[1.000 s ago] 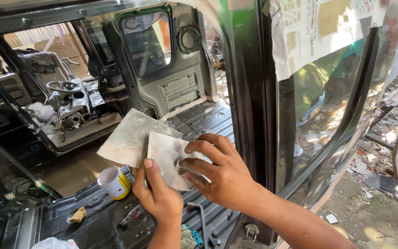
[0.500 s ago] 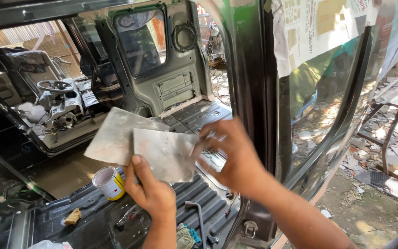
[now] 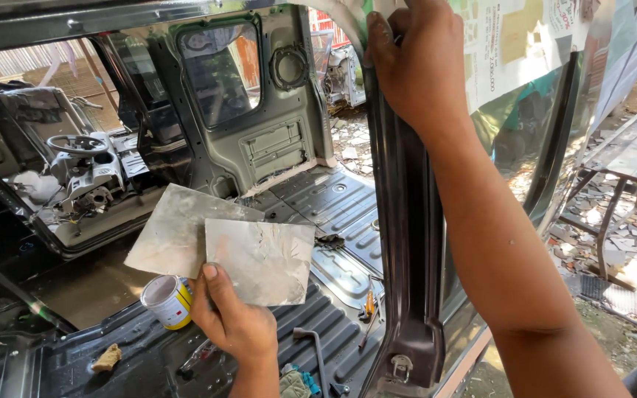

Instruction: The person applies body filler to the door frame of a vehicle using a putty knife, smoothing the surface along the vertical edge. They then scrape excess filler from the putty knife using another tool.

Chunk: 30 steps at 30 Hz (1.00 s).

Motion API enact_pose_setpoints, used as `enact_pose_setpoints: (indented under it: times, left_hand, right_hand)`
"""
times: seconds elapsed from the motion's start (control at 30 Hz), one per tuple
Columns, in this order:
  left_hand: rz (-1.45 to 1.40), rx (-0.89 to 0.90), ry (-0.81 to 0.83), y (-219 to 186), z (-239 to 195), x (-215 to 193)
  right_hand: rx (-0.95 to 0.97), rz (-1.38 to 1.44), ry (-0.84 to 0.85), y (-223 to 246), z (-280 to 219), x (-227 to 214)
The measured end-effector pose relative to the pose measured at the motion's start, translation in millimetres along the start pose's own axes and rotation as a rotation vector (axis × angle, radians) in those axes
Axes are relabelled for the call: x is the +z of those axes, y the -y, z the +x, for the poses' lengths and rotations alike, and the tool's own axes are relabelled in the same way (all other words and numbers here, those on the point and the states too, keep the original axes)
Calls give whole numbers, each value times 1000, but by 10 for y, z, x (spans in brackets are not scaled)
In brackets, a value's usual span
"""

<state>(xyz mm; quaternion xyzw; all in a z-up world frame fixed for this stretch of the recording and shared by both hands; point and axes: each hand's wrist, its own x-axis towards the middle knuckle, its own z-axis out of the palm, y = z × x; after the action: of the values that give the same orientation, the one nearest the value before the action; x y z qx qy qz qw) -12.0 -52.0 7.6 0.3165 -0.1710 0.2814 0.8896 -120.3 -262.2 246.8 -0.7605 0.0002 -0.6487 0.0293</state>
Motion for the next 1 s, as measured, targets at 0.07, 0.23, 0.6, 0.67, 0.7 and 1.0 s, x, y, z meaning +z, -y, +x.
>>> enact_pose_setpoints:
  times: [0.07, 0.23, 0.6, 0.67, 0.7, 1.0]
  left_hand:
    - [7, -16, -9, 4, -1, 4]
    - [-19, 81, -10, 146, 9, -30]
    - [-8, 77, 77, 172, 9, 17]
    - [-27, -11, 72, 48, 19, 95]
    - [-45, -97, 68, -14, 28, 130]
    - [-43, -49, -21, 207, 27, 7]
  right_hand:
    - [-6, 17, -4, 3, 1, 11]
    - [-15, 52, 7, -24, 9, 50]
    - [-60, -127, 36, 237, -122, -133]
    - [-70, -138, -5, 211, -117, -121]
    - [-78, -149, -47, 195, -121, -110]
    - [-71, -131, 51, 74, -42, 8]
